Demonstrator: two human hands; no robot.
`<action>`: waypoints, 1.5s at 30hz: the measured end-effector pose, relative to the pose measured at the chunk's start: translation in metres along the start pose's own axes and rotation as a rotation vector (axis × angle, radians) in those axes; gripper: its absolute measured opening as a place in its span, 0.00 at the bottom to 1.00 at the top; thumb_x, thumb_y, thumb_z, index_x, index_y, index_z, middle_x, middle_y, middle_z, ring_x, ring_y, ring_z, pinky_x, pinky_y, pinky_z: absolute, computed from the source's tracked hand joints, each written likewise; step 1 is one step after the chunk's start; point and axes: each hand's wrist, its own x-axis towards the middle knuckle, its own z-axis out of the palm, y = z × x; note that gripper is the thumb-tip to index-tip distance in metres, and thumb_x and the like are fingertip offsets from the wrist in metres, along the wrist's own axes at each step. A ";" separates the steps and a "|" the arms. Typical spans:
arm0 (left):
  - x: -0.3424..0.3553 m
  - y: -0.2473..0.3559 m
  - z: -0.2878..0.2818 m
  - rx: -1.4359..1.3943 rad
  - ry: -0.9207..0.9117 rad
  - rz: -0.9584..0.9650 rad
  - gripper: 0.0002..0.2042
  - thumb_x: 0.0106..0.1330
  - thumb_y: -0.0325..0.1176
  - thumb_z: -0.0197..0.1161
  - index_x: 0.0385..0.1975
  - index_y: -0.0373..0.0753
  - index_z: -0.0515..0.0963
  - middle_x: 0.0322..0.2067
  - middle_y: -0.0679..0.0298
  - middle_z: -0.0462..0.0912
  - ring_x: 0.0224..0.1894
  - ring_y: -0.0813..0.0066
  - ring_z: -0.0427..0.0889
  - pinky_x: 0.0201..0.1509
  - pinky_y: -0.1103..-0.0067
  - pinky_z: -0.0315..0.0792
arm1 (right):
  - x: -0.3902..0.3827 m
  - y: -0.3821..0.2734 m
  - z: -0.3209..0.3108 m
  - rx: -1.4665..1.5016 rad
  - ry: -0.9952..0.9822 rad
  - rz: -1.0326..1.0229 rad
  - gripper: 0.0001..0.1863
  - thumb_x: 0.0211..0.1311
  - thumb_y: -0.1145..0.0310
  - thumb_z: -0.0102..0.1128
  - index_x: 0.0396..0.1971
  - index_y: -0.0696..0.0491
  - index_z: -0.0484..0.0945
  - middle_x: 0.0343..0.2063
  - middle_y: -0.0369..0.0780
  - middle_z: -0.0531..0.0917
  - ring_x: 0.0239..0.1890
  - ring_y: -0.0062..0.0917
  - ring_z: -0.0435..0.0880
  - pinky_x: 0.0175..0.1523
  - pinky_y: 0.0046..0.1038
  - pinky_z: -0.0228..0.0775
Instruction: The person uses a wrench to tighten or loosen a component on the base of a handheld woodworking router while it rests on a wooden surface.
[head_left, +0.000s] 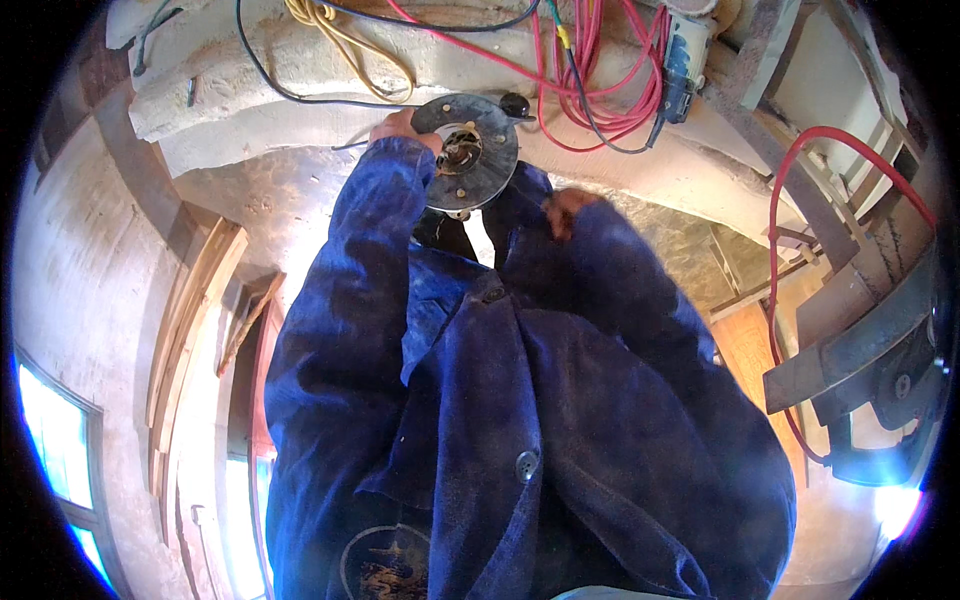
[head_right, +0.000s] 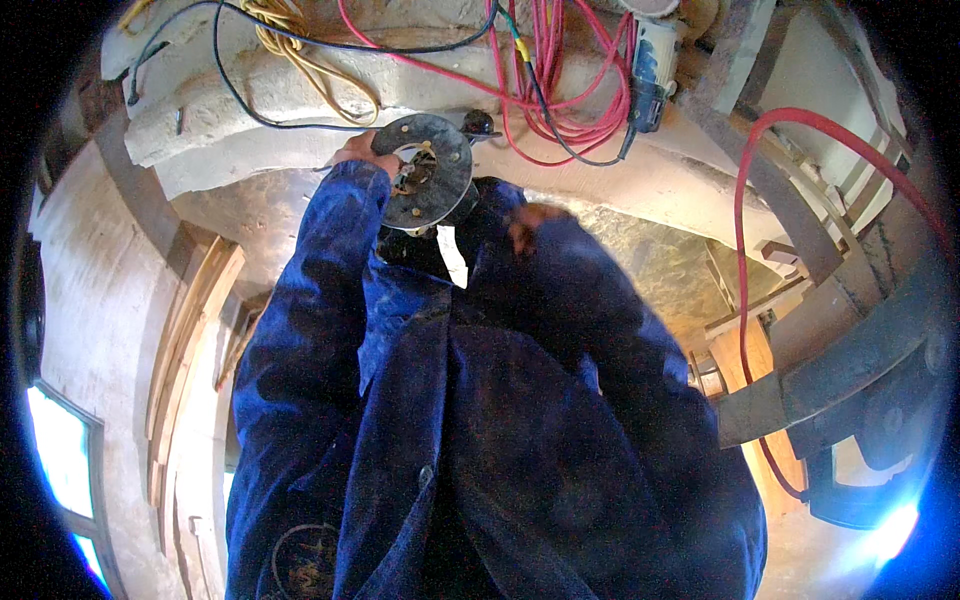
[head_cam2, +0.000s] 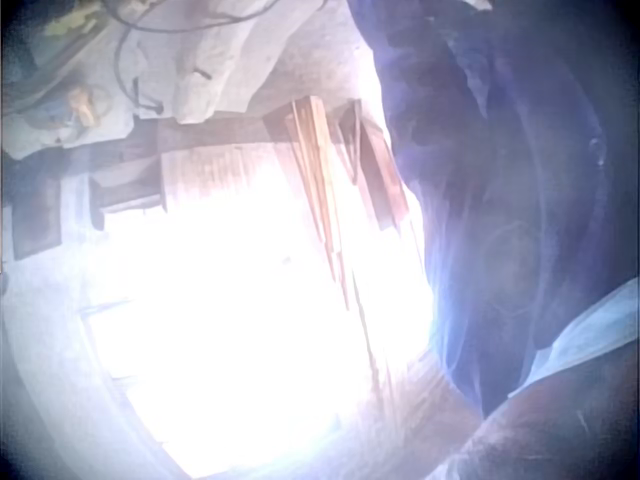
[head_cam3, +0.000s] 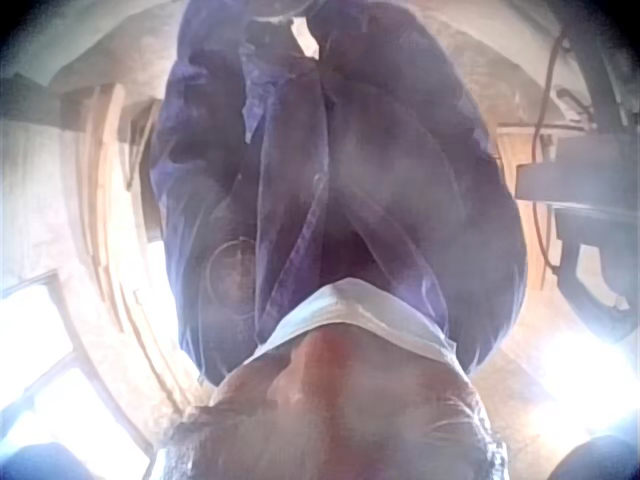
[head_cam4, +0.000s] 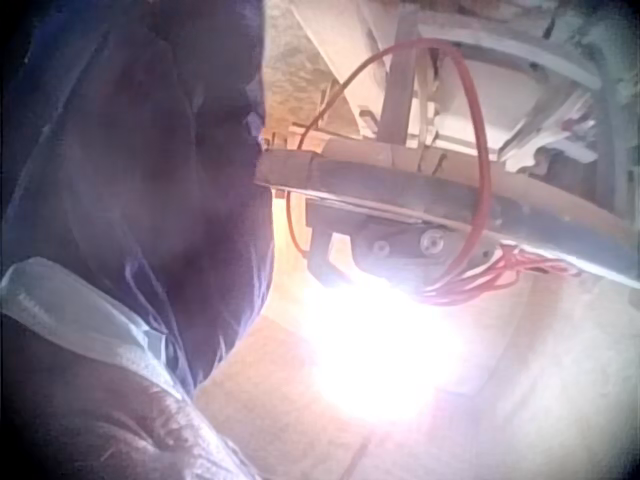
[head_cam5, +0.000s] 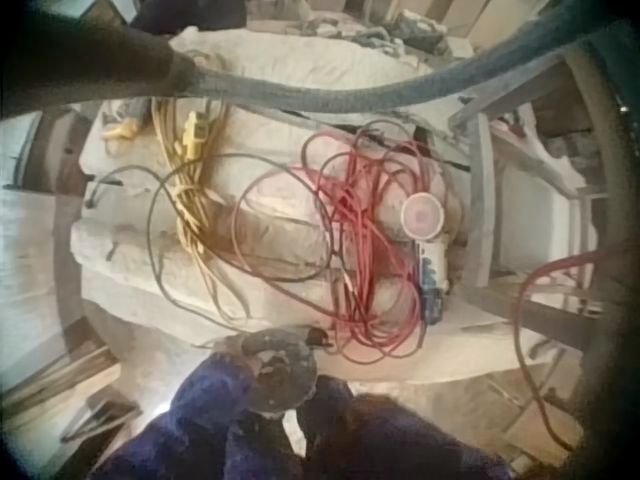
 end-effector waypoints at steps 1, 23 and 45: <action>-0.001 0.003 -0.002 -0.012 -0.004 0.012 0.22 0.46 0.37 0.62 0.46 0.45 0.78 0.46 0.54 0.80 0.51 0.58 0.78 0.57 0.70 0.71 | 0.036 0.009 -0.024 -0.006 -0.009 -0.047 0.17 0.64 0.57 0.50 0.22 0.53 0.73 0.13 0.37 0.74 0.15 0.26 0.76 0.20 0.27 0.64; 0.008 -0.005 0.004 0.002 -0.064 -0.045 0.24 0.48 0.39 0.64 0.49 0.49 0.77 0.50 0.56 0.78 0.54 0.58 0.76 0.60 0.71 0.68 | 0.040 0.037 -0.011 0.453 0.194 0.189 0.18 0.69 0.53 0.45 0.37 0.54 0.72 0.24 0.40 0.76 0.22 0.29 0.74 0.21 0.30 0.65; 0.001 0.004 -0.004 0.027 -0.079 -0.052 0.31 0.46 0.38 0.62 0.56 0.41 0.71 0.53 0.51 0.75 0.56 0.57 0.74 0.62 0.71 0.67 | -0.115 -0.009 0.084 -0.371 -0.009 -0.119 0.13 0.64 0.61 0.51 0.31 0.53 0.81 0.25 0.37 0.82 0.29 0.22 0.81 0.39 0.24 0.73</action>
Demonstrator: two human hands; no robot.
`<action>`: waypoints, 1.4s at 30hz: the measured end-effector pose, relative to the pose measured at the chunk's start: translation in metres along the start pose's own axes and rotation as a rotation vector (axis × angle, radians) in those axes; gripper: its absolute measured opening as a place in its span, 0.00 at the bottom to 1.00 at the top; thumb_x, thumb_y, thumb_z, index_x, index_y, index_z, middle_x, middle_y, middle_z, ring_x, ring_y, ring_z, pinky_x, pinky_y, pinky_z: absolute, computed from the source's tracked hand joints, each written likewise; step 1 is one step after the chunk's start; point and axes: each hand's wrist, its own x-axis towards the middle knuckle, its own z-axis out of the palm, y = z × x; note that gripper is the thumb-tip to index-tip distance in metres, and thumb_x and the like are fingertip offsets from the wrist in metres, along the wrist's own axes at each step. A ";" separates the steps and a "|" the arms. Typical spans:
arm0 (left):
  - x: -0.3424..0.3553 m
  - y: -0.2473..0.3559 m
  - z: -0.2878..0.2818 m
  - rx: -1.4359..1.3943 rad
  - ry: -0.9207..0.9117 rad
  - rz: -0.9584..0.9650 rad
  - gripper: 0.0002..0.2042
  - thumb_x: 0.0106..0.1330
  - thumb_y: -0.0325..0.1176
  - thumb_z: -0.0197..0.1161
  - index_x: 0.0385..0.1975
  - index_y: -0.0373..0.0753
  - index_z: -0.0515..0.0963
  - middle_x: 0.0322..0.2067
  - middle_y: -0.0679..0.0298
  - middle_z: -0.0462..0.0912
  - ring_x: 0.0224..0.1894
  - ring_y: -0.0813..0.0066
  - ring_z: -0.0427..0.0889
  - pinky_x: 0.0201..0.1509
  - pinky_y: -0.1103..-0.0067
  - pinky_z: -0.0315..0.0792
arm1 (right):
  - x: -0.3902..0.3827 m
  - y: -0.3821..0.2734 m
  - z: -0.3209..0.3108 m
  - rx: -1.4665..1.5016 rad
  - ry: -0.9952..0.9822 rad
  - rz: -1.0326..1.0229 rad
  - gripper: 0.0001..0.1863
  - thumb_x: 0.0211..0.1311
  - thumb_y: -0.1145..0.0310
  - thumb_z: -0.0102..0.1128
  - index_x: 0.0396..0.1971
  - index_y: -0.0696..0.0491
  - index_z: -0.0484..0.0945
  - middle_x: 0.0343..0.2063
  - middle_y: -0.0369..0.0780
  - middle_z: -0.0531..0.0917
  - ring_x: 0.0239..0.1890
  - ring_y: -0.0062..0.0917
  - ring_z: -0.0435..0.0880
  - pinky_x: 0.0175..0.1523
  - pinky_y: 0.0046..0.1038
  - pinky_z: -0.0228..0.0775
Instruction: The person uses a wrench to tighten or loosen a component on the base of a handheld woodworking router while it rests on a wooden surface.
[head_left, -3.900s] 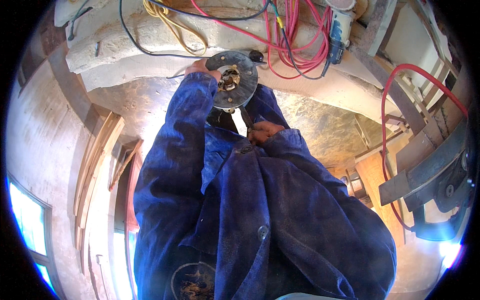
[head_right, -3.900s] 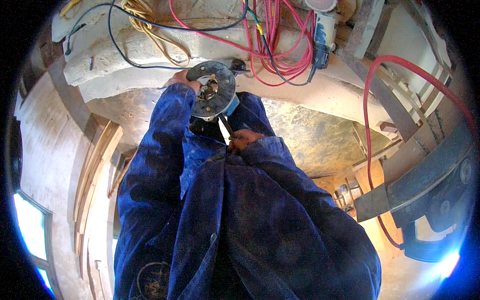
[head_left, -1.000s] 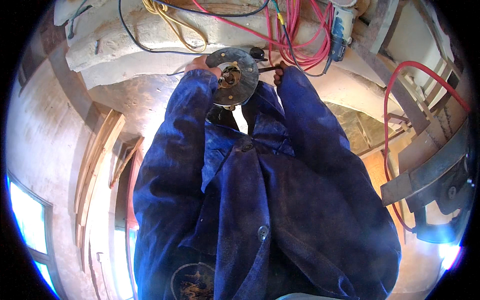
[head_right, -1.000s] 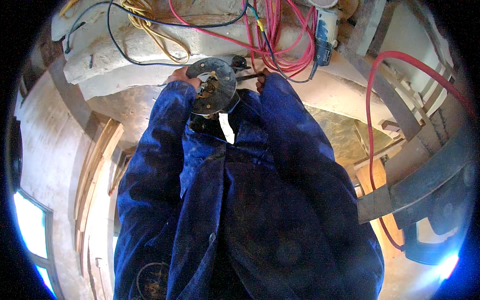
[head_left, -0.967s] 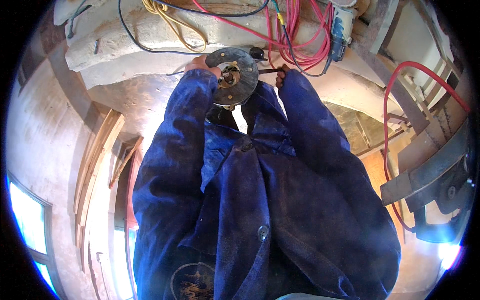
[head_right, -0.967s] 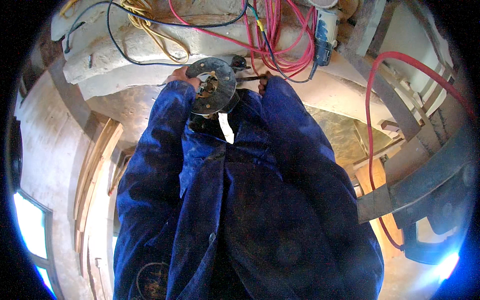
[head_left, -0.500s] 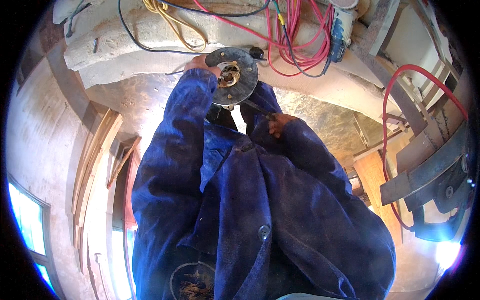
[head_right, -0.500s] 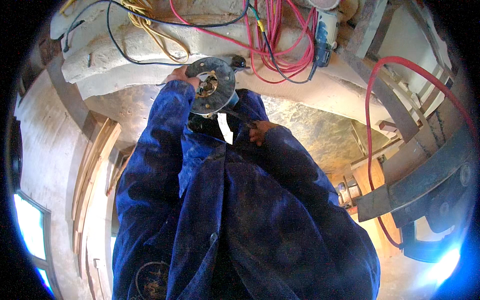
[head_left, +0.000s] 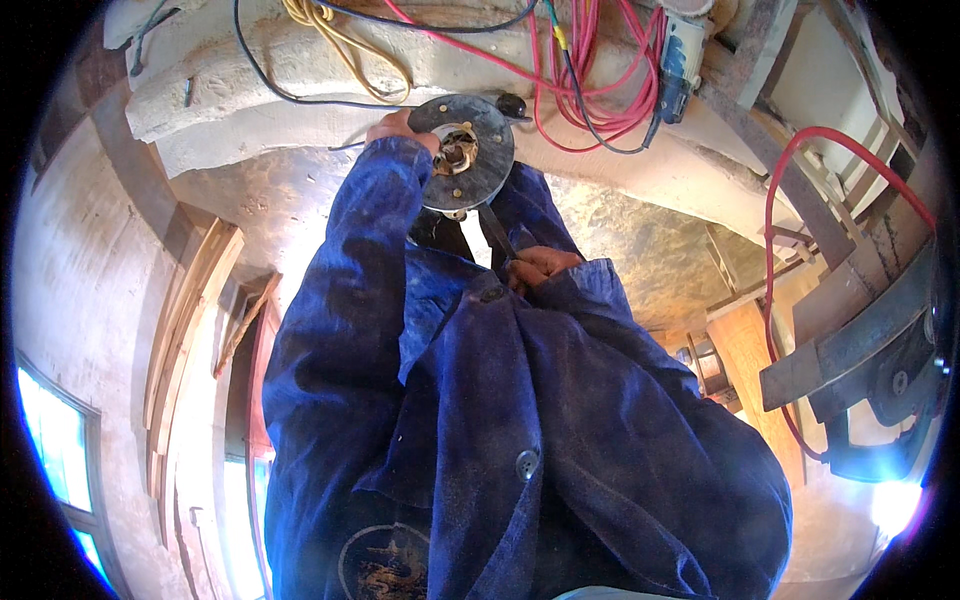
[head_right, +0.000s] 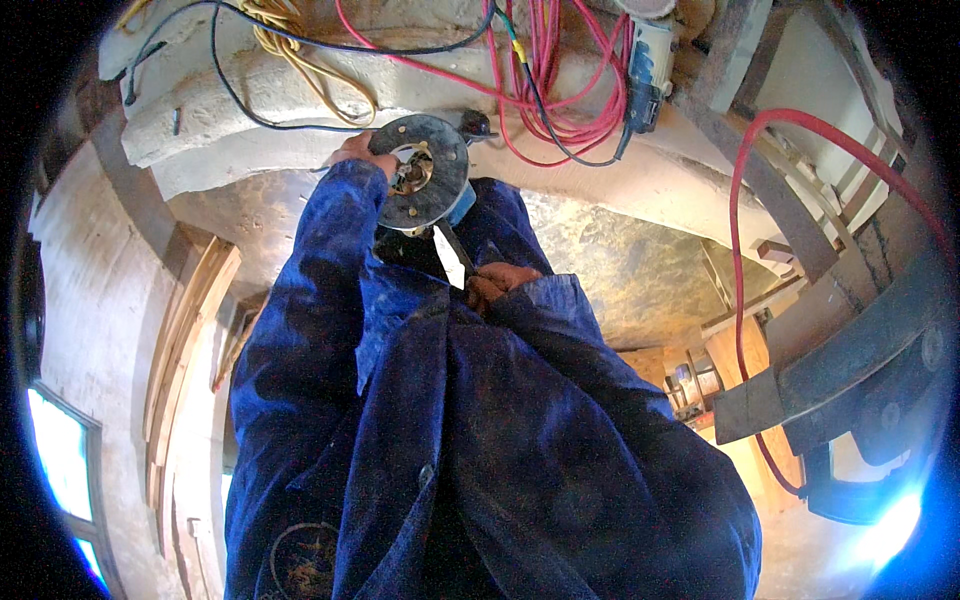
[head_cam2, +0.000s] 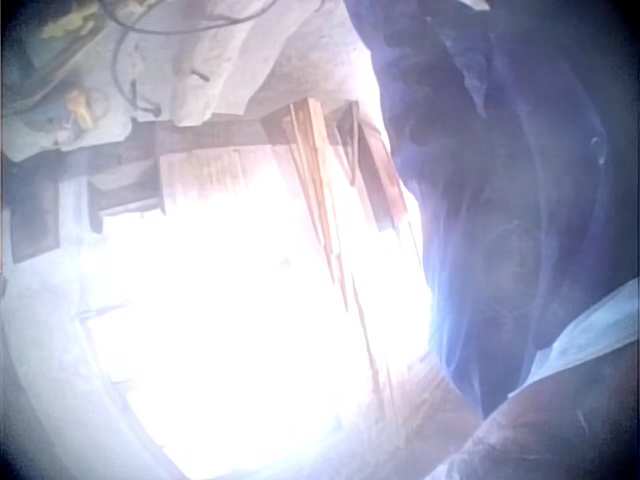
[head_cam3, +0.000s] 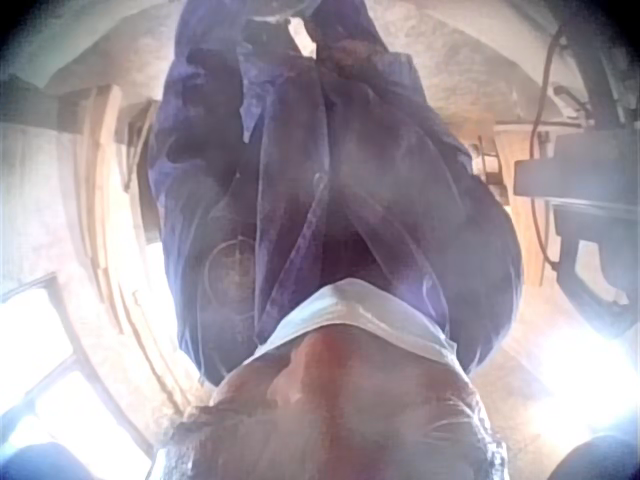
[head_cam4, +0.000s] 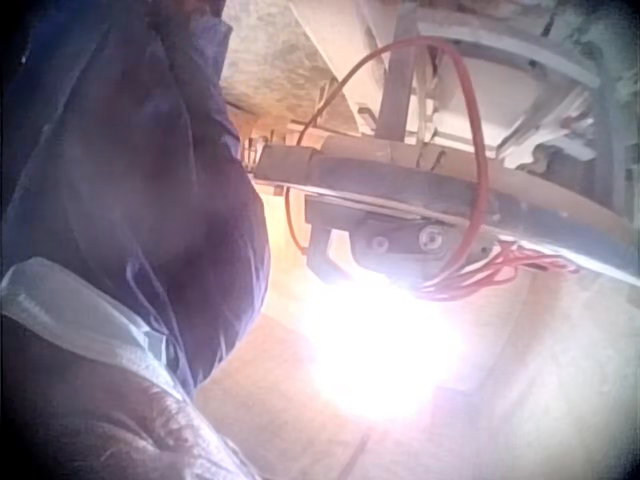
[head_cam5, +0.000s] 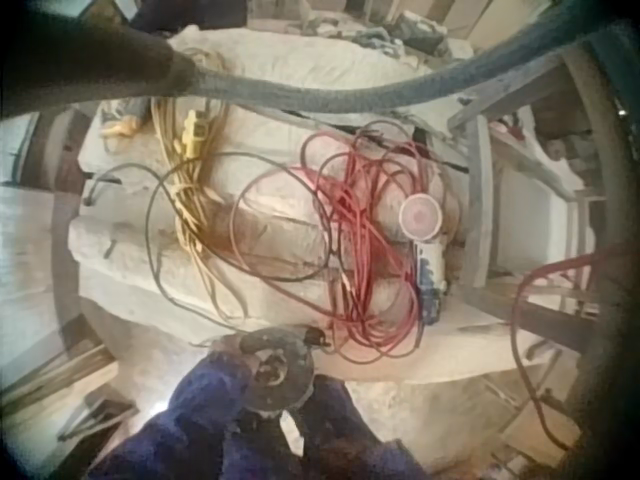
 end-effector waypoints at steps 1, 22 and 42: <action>0.000 0.000 0.000 0.007 -0.004 0.004 0.30 0.46 0.38 0.62 0.55 0.41 0.72 0.53 0.51 0.75 0.55 0.56 0.74 0.61 0.71 0.67 | 0.001 0.003 0.002 0.012 0.025 0.003 0.14 0.65 0.60 0.50 0.31 0.52 0.81 0.25 0.37 0.82 0.29 0.23 0.82 0.39 0.26 0.73; 0.002 -0.007 -0.005 -0.017 -0.054 0.022 0.29 0.44 0.38 0.62 0.53 0.43 0.74 0.50 0.52 0.77 0.54 0.56 0.75 0.61 0.71 0.68 | 0.088 0.039 -0.061 0.314 0.123 -0.023 0.15 0.62 0.58 0.54 0.27 0.55 0.79 0.21 0.38 0.81 0.19 0.23 0.77 0.25 0.24 0.67; 0.012 -0.012 0.014 0.008 0.109 0.032 0.23 0.47 0.40 0.63 0.47 0.49 0.78 0.46 0.57 0.81 0.50 0.60 0.78 0.58 0.71 0.70 | 0.176 0.096 -0.077 0.769 0.150 -0.038 0.24 0.68 0.45 0.42 0.30 0.53 0.71 0.17 0.39 0.75 0.16 0.28 0.72 0.18 0.28 0.61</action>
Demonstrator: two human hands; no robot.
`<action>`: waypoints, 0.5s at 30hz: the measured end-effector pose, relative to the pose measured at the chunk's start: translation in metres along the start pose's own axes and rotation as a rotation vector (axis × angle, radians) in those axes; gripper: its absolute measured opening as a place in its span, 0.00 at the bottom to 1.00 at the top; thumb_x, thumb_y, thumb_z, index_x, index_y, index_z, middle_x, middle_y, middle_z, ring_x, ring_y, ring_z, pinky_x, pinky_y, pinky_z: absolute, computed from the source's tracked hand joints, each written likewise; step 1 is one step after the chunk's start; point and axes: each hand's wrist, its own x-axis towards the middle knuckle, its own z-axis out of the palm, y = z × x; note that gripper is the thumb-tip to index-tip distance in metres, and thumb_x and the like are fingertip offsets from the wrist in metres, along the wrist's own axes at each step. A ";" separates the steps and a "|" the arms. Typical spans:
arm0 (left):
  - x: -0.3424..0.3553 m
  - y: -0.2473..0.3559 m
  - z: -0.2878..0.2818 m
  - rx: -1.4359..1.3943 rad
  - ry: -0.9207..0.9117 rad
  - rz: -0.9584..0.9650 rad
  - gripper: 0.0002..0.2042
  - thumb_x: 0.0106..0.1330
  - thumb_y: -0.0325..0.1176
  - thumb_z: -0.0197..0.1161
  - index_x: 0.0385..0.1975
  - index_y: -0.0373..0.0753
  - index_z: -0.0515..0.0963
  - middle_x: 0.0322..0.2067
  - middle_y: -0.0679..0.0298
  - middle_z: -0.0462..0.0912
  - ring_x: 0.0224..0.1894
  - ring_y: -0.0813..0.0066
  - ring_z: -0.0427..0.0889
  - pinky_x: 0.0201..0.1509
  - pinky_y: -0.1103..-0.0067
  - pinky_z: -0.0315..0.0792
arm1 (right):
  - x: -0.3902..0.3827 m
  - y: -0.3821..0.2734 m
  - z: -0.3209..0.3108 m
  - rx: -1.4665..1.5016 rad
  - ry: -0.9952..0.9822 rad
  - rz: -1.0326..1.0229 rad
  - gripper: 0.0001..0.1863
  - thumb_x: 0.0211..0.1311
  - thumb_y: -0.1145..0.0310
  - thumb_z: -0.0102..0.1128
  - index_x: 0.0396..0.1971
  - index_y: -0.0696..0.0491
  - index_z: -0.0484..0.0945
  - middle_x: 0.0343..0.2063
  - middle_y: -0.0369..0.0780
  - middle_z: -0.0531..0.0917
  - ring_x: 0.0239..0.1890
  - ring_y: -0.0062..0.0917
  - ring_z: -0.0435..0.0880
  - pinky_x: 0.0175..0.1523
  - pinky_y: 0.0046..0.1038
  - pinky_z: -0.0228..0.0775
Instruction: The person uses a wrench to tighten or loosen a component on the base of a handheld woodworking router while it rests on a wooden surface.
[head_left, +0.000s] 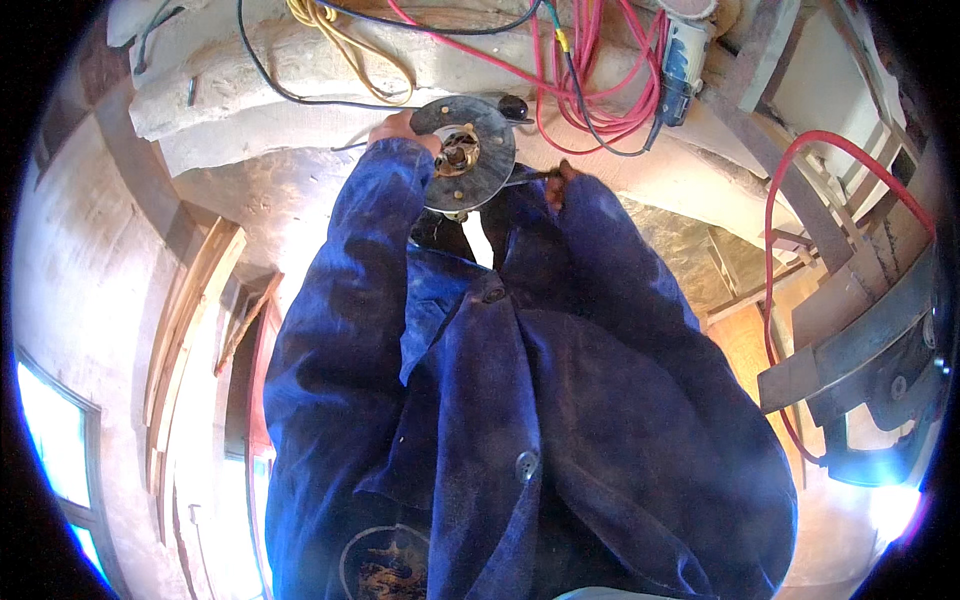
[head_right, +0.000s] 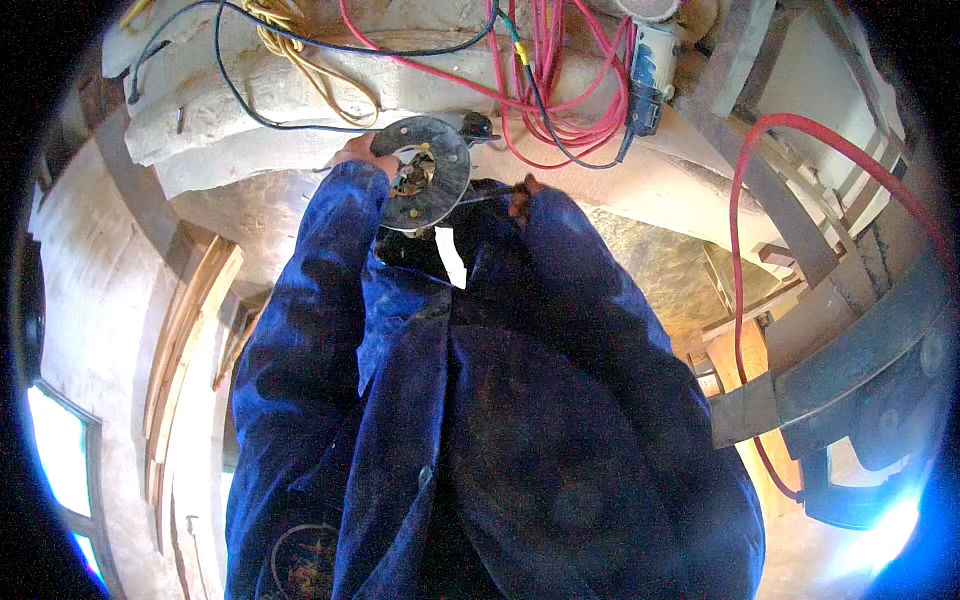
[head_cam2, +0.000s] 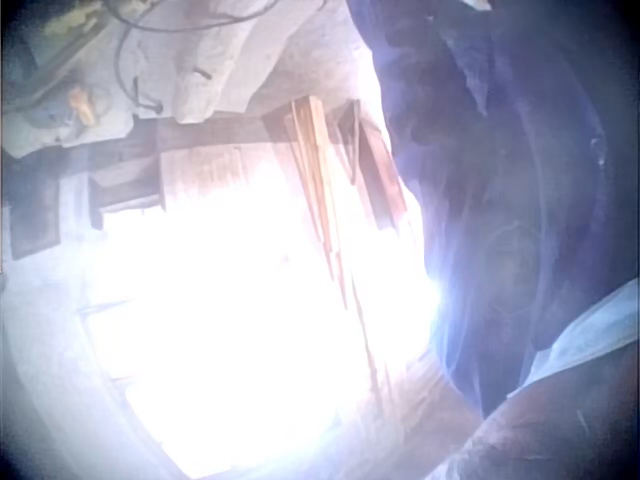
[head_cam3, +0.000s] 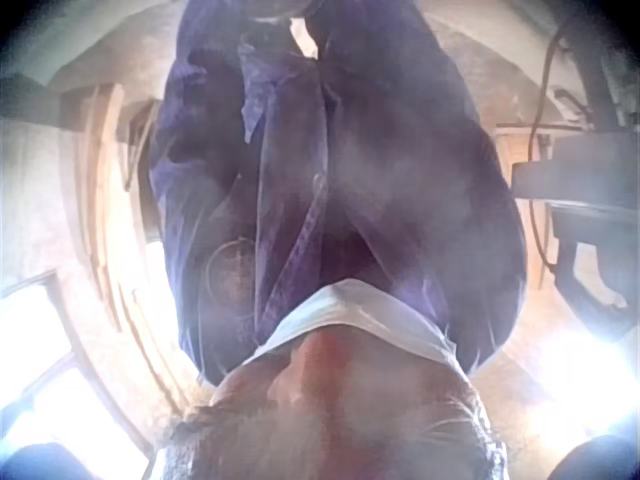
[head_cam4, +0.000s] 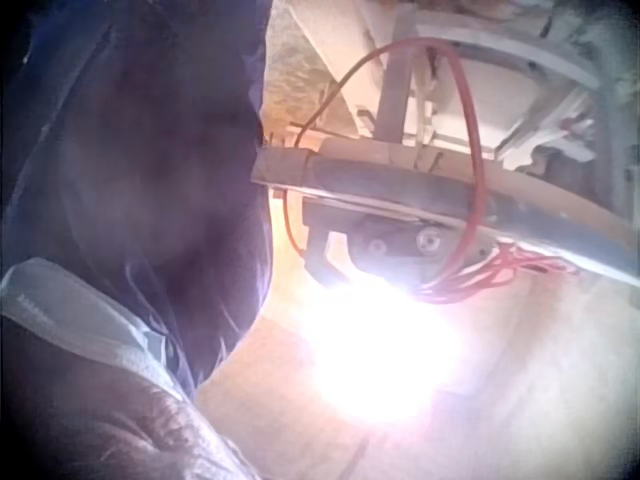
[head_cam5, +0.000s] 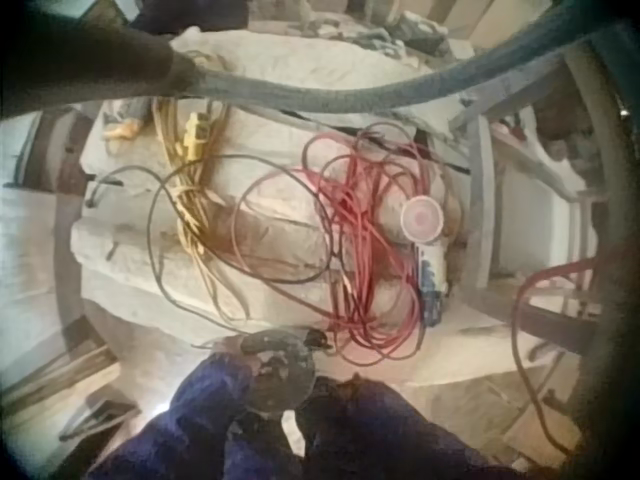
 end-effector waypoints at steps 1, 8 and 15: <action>-0.001 0.002 -0.001 -0.020 -0.017 0.006 0.23 0.48 0.40 0.63 0.48 0.48 0.78 0.46 0.57 0.80 0.51 0.59 0.78 0.59 0.71 0.70 | -0.008 0.004 -0.002 -0.017 0.060 0.127 0.25 0.68 0.45 0.41 0.29 0.54 0.71 0.19 0.40 0.77 0.17 0.30 0.74 0.19 0.30 0.63; -0.001 0.005 -0.008 -0.063 -0.123 0.010 0.31 0.45 0.36 0.62 0.56 0.41 0.71 0.50 0.49 0.76 0.54 0.54 0.75 0.61 0.70 0.68 | -0.131 -0.005 0.030 -0.402 -0.122 -0.098 0.14 0.66 0.63 0.49 0.30 0.60 0.76 0.22 0.42 0.81 0.24 0.28 0.81 0.31 0.26 0.72; -0.006 0.004 -0.013 -0.082 -0.126 -0.032 0.31 0.46 0.36 0.63 0.56 0.41 0.72 0.52 0.50 0.76 0.55 0.56 0.74 0.61 0.70 0.67 | -0.163 -0.033 0.079 -0.946 -0.227 -0.046 0.12 0.64 0.63 0.51 0.28 0.54 0.80 0.21 0.35 0.81 0.26 0.21 0.80 0.36 0.22 0.71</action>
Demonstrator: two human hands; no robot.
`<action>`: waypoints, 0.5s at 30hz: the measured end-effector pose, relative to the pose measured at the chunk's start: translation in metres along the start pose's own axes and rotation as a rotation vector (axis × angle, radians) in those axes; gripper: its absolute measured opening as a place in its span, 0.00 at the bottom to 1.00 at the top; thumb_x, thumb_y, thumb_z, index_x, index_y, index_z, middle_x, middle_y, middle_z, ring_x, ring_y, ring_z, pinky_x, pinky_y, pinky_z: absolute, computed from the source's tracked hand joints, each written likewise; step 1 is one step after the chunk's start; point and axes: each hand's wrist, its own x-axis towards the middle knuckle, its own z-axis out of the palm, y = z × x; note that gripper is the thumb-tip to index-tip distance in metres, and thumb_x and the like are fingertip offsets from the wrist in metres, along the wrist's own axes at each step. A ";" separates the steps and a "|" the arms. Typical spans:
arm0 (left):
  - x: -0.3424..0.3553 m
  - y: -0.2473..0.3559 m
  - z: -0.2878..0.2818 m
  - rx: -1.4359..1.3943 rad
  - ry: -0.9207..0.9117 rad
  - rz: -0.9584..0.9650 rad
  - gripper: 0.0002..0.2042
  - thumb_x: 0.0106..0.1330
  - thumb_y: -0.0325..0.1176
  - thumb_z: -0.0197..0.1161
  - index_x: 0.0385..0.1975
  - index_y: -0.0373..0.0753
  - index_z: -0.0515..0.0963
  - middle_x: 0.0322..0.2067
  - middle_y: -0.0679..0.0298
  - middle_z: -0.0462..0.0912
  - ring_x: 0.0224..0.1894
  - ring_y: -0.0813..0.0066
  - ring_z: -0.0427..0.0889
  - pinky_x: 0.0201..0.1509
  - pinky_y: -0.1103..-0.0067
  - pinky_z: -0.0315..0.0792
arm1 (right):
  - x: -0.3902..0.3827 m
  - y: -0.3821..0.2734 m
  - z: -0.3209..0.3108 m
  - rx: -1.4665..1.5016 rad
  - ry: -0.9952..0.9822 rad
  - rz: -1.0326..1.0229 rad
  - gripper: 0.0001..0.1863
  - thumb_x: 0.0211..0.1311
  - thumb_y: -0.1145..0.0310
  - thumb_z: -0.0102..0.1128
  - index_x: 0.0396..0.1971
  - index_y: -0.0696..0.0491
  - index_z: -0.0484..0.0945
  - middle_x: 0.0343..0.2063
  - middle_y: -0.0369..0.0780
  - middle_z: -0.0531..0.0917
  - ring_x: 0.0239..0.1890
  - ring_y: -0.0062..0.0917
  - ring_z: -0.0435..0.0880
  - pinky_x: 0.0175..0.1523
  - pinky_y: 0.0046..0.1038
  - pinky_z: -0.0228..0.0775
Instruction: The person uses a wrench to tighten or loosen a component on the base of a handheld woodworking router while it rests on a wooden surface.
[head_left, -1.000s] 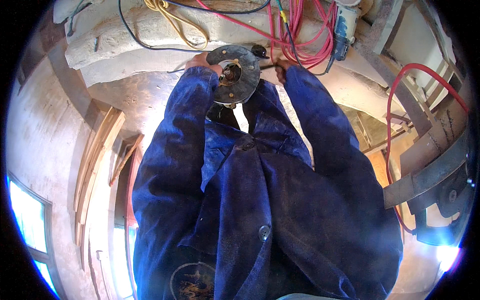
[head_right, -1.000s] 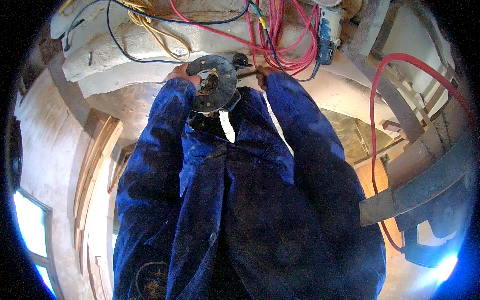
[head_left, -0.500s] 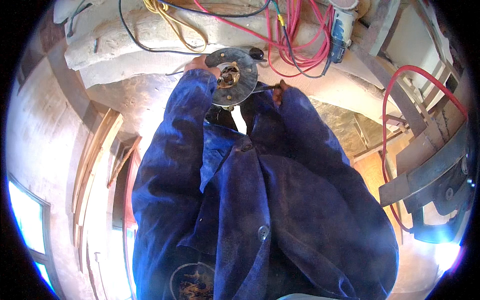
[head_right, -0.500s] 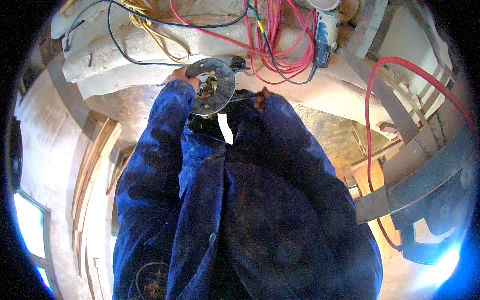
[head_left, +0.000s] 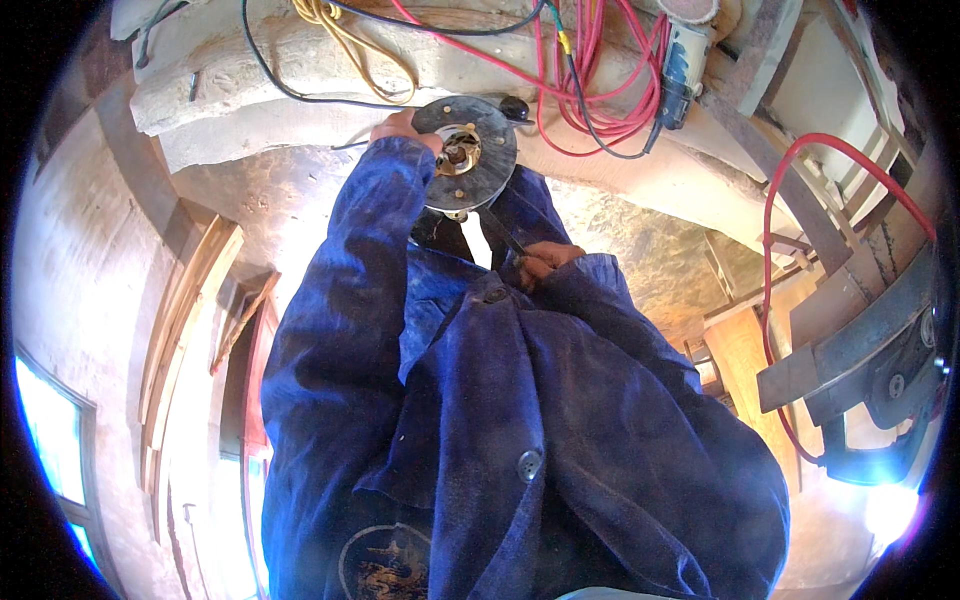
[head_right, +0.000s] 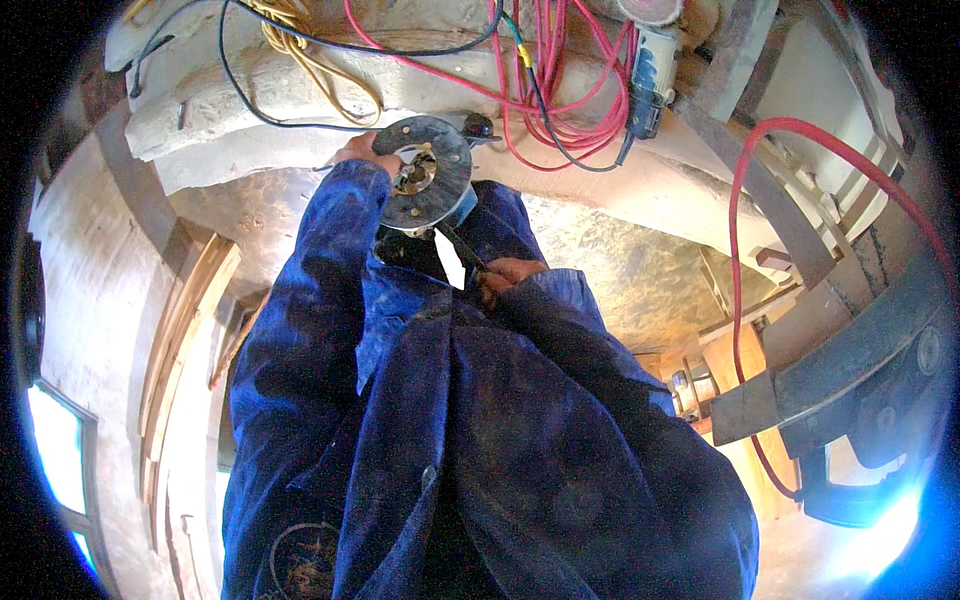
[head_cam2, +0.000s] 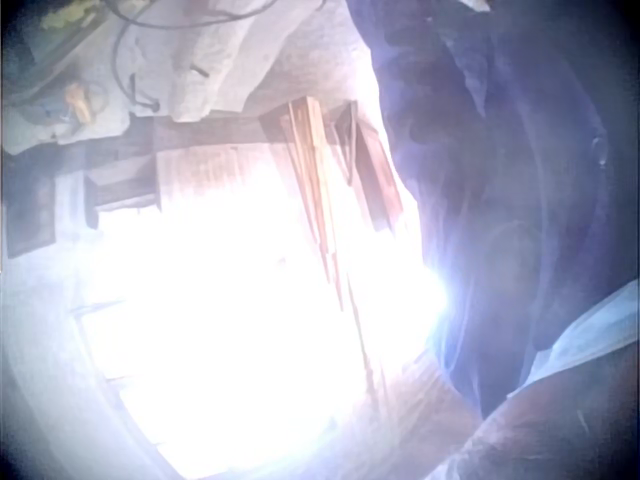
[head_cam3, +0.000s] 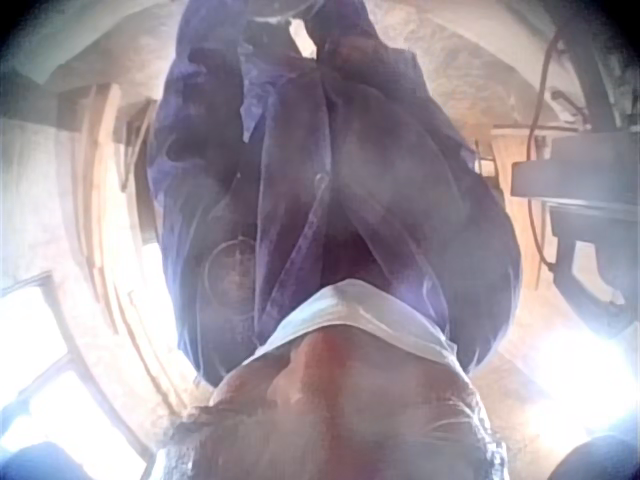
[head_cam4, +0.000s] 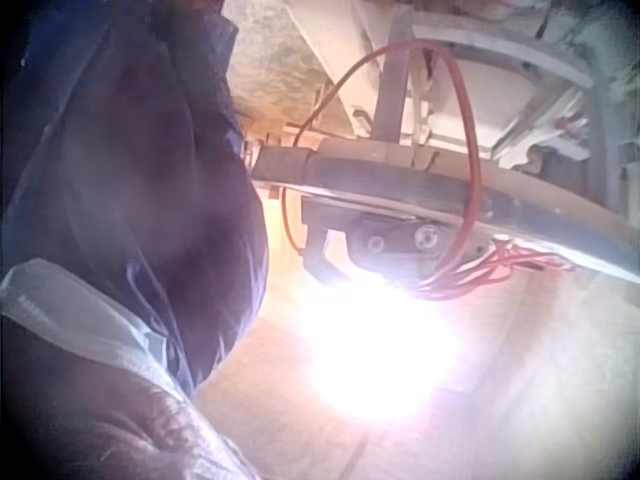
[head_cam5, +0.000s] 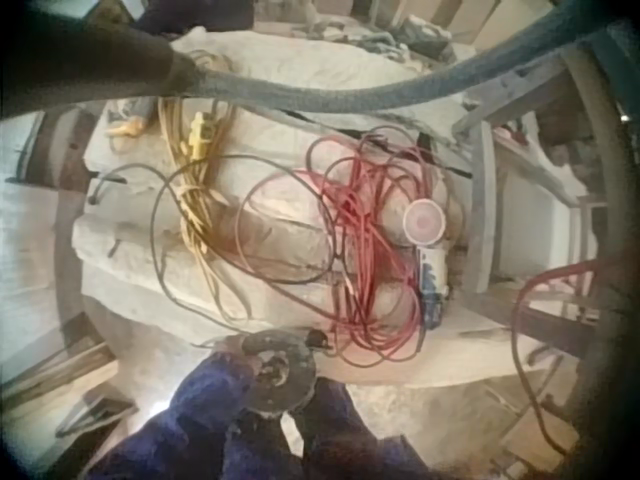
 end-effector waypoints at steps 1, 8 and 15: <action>0.000 0.001 0.000 -0.001 -0.003 -0.003 0.31 0.46 0.37 0.62 0.56 0.41 0.72 0.52 0.50 0.76 0.55 0.56 0.74 0.61 0.70 0.67 | -0.002 0.012 0.007 0.034 0.055 -0.008 0.12 0.64 0.63 0.51 0.28 0.54 0.80 0.21 0.35 0.81 0.26 0.21 0.80 0.36 0.23 0.71; 0.001 0.000 0.002 0.039 0.010 0.012 0.29 0.47 0.37 0.62 0.54 0.42 0.73 0.52 0.52 0.76 0.55 0.57 0.75 0.61 0.71 0.68 | -0.012 0.001 0.006 -0.034 0.045 0.021 0.14 0.64 0.57 0.48 0.33 0.49 0.80 0.26 0.39 0.82 0.33 0.28 0.82 0.44 0.28 0.72; -0.004 0.003 -0.001 0.005 0.038 0.006 0.23 0.45 0.40 0.64 0.46 0.48 0.78 0.44 0.55 0.81 0.50 0.57 0.78 0.57 0.70 0.71 | 0.001 -0.011 0.013 0.053 0.008 0.009 0.15 0.65 0.58 0.49 0.31 0.52 0.80 0.26 0.38 0.82 0.32 0.25 0.82 0.42 0.27 0.72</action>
